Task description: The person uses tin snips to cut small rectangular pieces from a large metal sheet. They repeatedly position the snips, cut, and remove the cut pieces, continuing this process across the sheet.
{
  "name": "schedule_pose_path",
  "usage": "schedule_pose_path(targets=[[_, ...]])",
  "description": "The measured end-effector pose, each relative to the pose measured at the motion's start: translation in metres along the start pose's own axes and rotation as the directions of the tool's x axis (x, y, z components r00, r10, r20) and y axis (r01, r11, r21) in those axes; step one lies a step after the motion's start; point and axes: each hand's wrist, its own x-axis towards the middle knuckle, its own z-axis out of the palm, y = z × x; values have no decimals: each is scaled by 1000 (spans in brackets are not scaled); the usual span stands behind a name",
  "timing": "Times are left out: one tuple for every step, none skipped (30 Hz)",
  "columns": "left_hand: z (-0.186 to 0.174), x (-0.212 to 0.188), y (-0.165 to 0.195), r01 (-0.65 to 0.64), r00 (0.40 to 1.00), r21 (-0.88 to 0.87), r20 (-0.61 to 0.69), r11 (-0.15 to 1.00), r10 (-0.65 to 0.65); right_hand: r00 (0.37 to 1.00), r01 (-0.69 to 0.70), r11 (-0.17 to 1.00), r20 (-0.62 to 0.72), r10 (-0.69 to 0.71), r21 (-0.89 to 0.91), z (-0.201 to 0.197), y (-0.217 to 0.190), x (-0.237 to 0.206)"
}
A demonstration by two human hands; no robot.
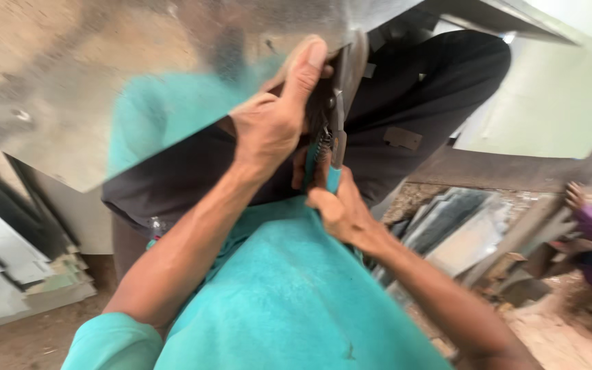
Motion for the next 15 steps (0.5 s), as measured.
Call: schedule_pose_path(targets=[[5, -2, -6, 35, 999, 10, -15, 999, -35, 999, 36, 999, -29, -36, -1, 4, 21, -3], [8, -4, -11, 81, 996, 18, -23, 997, -81, 996, 61, 998, -67, -61, 0, 7, 39, -6], [9, -6, -16, 126, 992, 25, -30, 992, -125, 990, 86, 996, -108, -86, -3, 11, 52, -6], [9, -6, -18, 99, 995, 19, -11, 995, -99, 985, 96, 995, -144, -93, 8, 14, 59, -4], [8, -6, -19, 71, 997, 7, 9, 997, -71, 978, 105, 994, -181, -101, 14, 20, 63, -2], [7, -5, -18, 38, 999, -10, 23, 999, -38, 970, 118, 993, -214, -112, 13, 24, 59, 2], [5, -4, -15, 48, 999, -10, 18, 999, -48, 965, 126, 991, -237, -110, 50, 28, 52, 6], [3, -2, -11, 57, 998, -13, 13, 998, -56, 959, 135, 987, -261, -109, 83, 30, 41, 11], [1, 0, -7, 64, 998, -17, 7, 998, -64, 953, 146, 983, -284, -108, 114, 30, 30, 15], [0, 2, -2, 91, 996, -28, -19, 995, -92, 951, 79, 996, -298, -84, -28, 26, 19, 17], [-2, 4, 2, 123, 991, -34, -43, 992, -124, 946, 5, 987, -318, -57, -161, 16, 9, 17], [-2, 7, 4, 147, 987, -41, -65, 988, -150, 938, -67, 955, -343, -38, -290, 2, 5, 15], [-1, 10, 4, 100, 989, -249, -84, 963, -124, 920, -159, 844, -386, -61, -512, -20, 5, 11], [0, 13, 2, 50, 989, -450, -102, 892, -107, 899, -260, 674, -428, -92, -691, -45, 9, 4], [4, 15, -3, 1, 986, -632, -127, 775, -104, 892, -190, 601, -393, -225, -776, -68, 18, -4]])
